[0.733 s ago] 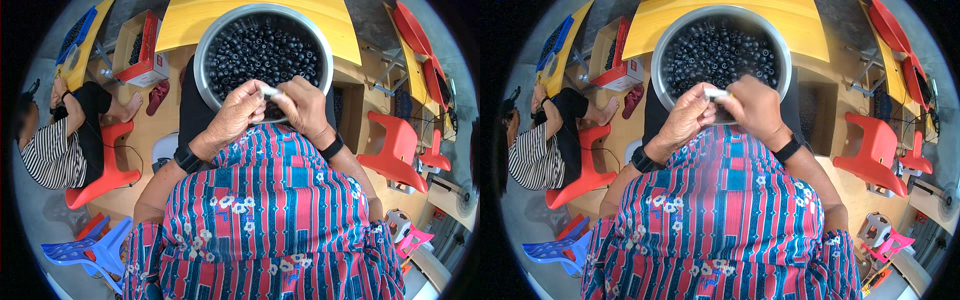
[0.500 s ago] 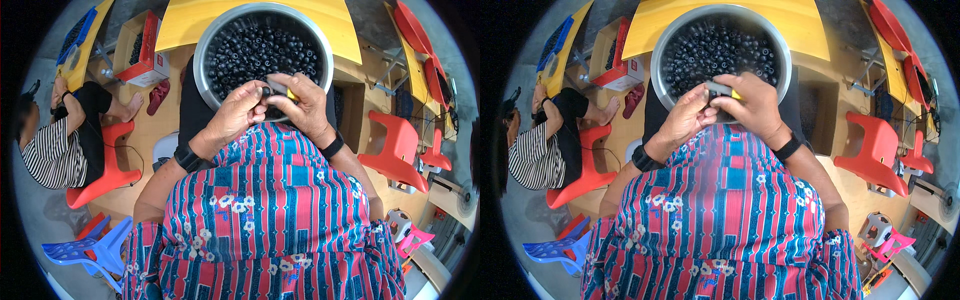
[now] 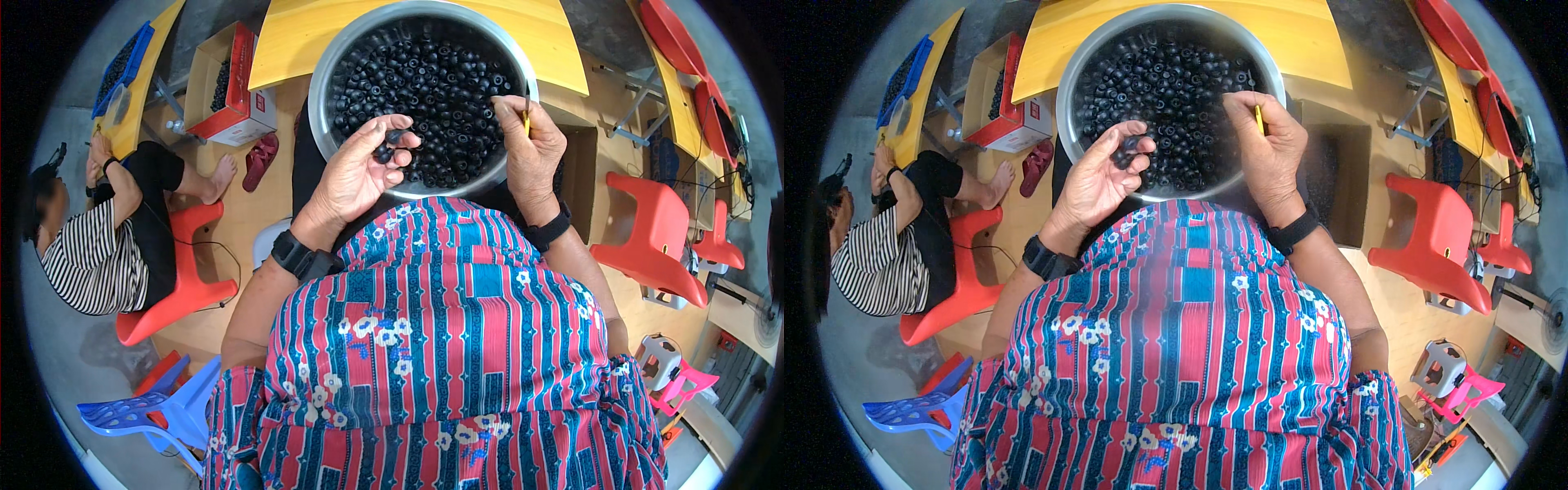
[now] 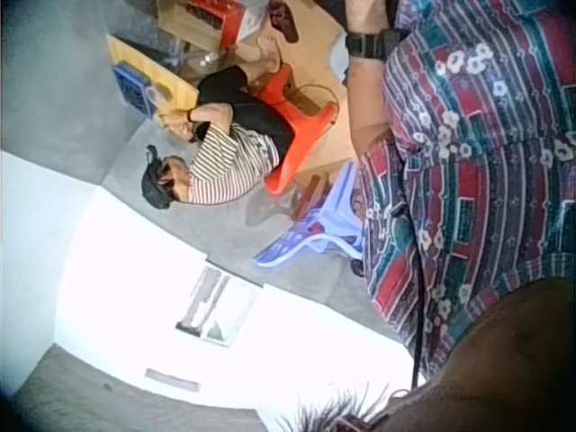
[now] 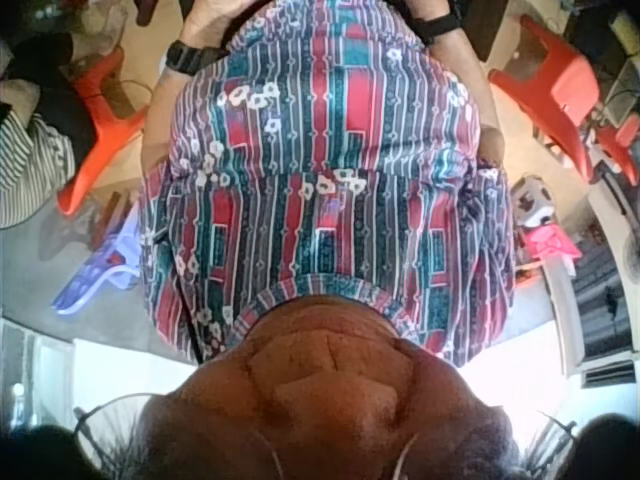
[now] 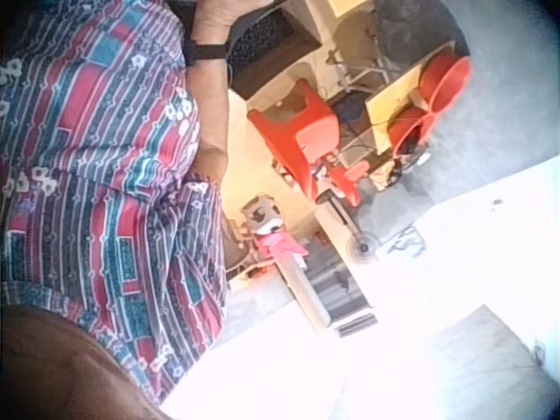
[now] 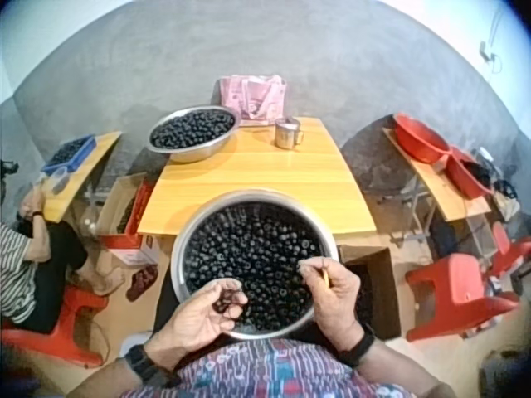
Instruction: Trimming excess material or flashing from small black rubber molded parts using a utility knife.
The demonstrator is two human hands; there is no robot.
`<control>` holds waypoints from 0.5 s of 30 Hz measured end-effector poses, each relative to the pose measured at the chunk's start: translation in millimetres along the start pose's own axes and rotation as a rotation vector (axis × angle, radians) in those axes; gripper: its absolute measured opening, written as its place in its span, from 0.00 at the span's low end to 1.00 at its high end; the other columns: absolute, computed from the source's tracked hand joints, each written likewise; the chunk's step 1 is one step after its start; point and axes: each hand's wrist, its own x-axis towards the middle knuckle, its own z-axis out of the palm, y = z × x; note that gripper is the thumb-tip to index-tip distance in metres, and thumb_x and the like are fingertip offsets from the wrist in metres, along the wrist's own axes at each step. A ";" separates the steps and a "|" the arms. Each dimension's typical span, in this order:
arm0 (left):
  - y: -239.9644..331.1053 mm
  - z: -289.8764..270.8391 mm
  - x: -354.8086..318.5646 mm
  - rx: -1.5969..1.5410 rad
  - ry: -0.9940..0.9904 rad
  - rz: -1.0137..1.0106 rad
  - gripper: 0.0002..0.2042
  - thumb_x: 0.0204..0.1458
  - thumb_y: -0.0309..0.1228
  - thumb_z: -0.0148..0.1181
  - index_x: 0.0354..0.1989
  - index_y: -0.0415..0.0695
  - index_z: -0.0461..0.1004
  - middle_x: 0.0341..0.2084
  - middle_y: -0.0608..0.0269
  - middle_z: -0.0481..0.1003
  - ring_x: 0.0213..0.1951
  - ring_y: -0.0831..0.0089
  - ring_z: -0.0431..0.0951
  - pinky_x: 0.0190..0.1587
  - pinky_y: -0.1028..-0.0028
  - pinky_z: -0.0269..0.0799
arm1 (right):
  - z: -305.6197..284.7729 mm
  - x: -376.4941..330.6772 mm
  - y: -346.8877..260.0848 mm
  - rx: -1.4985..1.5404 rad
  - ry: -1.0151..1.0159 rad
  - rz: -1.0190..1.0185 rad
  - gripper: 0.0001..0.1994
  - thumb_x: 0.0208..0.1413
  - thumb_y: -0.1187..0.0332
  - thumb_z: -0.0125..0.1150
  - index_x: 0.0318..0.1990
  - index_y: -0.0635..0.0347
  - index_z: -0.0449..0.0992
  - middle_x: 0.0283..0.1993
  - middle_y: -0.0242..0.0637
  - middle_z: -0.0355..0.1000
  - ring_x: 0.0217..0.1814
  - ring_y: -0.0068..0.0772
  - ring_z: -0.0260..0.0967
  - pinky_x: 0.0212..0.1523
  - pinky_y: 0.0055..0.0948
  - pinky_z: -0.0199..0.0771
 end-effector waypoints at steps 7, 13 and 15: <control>-10.6 17.6 13.5 1.243 -0.054 0.189 0.08 0.56 0.28 0.57 0.41 0.40 0.79 0.31 0.63 0.78 0.37 0.74 0.75 0.41 0.75 0.71 | 0.6 -2.1 1.2 0.046 -0.014 -0.011 0.04 0.57 0.73 0.65 0.37 0.62 0.81 0.34 0.22 0.74 0.36 0.11 0.66 0.38 0.14 0.67; -15.8 6.2 22.7 1.684 -0.179 0.197 0.13 0.52 0.28 0.61 0.46 0.45 0.77 0.36 0.55 0.76 0.40 0.59 0.77 0.45 0.66 0.72 | 1.1 -3.0 0.8 0.029 -0.071 0.010 0.03 0.56 0.74 0.64 0.36 0.62 0.81 0.34 0.25 0.75 0.37 0.13 0.68 0.40 0.16 0.68; -18.4 4.5 25.3 1.745 -0.228 0.173 0.14 0.51 0.29 0.61 0.48 0.46 0.77 0.36 0.56 0.75 0.40 0.58 0.76 0.45 0.65 0.72 | 1.2 -2.9 -0.5 0.000 -0.077 0.009 0.03 0.56 0.74 0.64 0.36 0.63 0.81 0.35 0.27 0.76 0.39 0.15 0.69 0.41 0.17 0.69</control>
